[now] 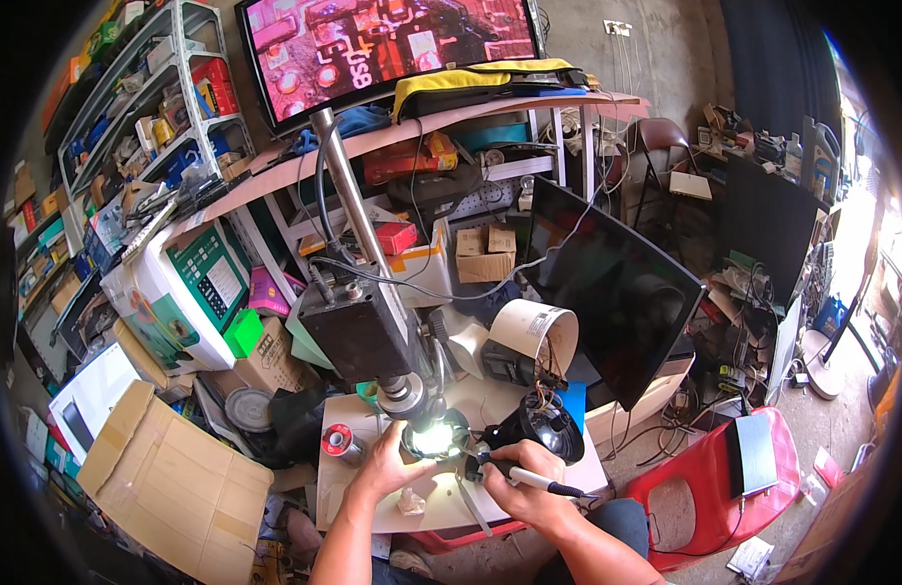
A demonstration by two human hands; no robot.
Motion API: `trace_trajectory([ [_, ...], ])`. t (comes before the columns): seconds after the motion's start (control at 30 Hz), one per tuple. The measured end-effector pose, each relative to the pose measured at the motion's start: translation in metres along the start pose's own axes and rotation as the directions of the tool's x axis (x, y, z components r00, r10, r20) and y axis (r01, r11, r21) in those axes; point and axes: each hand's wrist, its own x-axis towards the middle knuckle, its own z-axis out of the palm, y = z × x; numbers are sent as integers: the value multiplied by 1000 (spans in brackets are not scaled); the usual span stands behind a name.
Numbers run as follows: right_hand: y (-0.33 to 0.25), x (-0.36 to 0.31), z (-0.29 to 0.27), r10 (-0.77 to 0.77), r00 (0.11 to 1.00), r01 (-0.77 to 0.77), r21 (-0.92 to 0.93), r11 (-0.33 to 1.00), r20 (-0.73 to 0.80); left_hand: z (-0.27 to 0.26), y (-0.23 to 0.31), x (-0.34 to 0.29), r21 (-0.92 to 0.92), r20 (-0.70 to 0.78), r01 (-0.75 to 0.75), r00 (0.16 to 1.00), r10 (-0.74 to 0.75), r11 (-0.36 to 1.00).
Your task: The person uses a soldering iron and solder wire to work on a small electronic component under a microscope. They repeatedly apply solder to the component while holding it steady with their other hand.
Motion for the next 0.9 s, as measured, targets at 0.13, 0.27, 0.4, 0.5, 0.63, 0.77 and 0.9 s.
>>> trace_trajectory([
  [0.13,1,0,1,-1,1000,1,2,1000,1,-1,1,0,8,-2,-5,1000,5,1000],
  [0.27,-1,0,0,9,1000,-9,0,1000,6,-1,2,0,8,0,2,1000,-2,1000],
  [0.4,0,1,0,-5,1000,5,-2,1000,-5,-2,5,0,-1,9,17,1000,-17,1000],
  [0.5,-1,1,0,-12,1000,12,-3,1000,-10,-1,3,-1,2,14,18,1000,-18,1000],
  [0.63,-1,1,0,-9,1000,9,-6,1000,-9,0,0,0,-1,22,16,1000,-15,1000],
  [0.77,-1,1,0,-8,1000,8,-1,1000,-9,0,-1,0,2,22,18,1000,-18,1000],
  [0.9,-1,2,0,-9,1000,9,-2,1000,-8,0,-4,0,-3,25,23,999,-23,1000],
])
